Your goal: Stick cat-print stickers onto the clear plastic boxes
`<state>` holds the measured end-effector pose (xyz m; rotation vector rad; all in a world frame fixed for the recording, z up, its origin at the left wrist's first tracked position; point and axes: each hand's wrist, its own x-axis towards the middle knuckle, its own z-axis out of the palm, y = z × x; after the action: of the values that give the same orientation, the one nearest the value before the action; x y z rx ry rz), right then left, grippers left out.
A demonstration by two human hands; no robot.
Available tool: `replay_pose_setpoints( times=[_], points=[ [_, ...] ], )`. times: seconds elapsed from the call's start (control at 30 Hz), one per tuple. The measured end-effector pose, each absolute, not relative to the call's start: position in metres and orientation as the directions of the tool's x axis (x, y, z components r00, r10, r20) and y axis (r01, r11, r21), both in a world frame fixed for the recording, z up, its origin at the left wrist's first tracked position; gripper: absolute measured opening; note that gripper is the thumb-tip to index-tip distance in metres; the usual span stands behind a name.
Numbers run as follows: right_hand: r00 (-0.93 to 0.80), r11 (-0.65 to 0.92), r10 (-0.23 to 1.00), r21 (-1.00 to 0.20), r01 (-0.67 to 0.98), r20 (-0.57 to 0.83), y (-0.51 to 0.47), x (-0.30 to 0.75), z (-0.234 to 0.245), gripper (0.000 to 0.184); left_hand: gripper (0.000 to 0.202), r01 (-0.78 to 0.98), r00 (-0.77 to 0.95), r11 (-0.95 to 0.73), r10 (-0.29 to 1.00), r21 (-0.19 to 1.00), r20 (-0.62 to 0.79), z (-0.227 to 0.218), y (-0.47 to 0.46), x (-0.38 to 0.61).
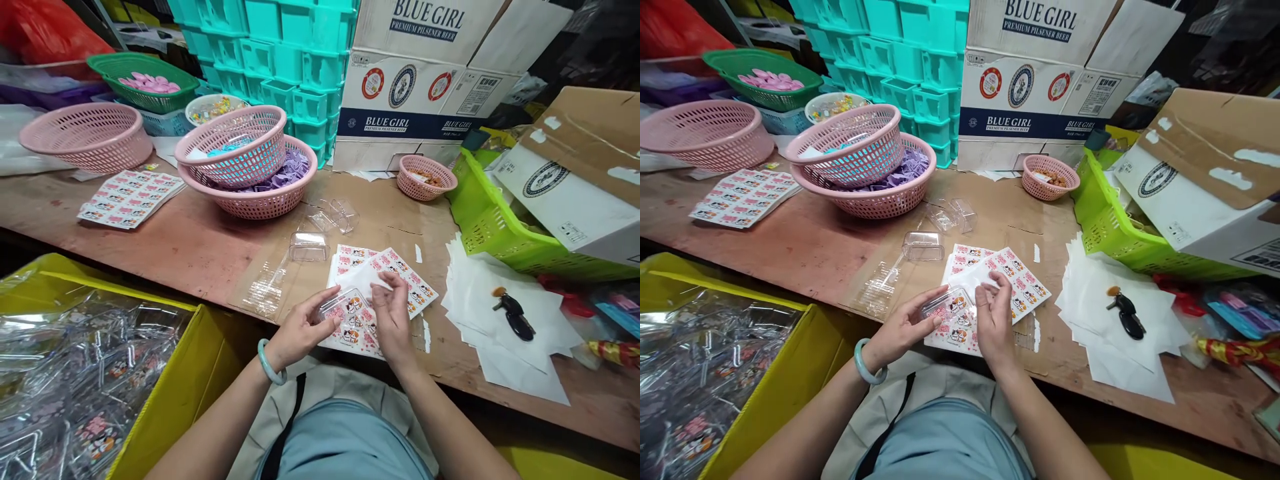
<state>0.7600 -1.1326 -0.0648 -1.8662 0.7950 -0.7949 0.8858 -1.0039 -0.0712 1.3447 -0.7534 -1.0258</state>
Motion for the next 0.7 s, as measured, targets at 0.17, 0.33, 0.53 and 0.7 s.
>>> replay_pose_setpoints(
  times=[0.17, 0.33, 0.53, 0.7],
  points=[
    [0.768, -0.138, -0.636, -0.968, -0.209, -0.075, -1.132, 0.764, -0.055, 0.043, 0.055, 0.144, 0.437, 0.037, -0.899, 0.989, -0.030, -0.069, -0.998, 0.880],
    [0.779, -0.226, -0.622, -0.970, -0.085, 0.077, -1.125, 0.777, -0.043, 0.035, 0.051, -0.016, 0.508, 0.088, -0.857, 0.996, 0.084, -0.061, -0.984, 0.874],
    [0.777, -0.364, -0.610, -0.926, -0.099, 0.157, -1.140, 0.782, -0.051, 0.031, 0.046, -0.504, 0.606, -0.055, -0.733, 0.862, 0.308, -0.068, -0.961, 0.924],
    [0.751, -0.726, -0.567, -0.637, -0.261, 0.338, -1.178, 0.731, -0.059, 0.044, 0.051, -0.717, 0.659, -0.335, -0.613, 0.611, 0.437, -0.086, -0.949, 1.002]
  ],
)
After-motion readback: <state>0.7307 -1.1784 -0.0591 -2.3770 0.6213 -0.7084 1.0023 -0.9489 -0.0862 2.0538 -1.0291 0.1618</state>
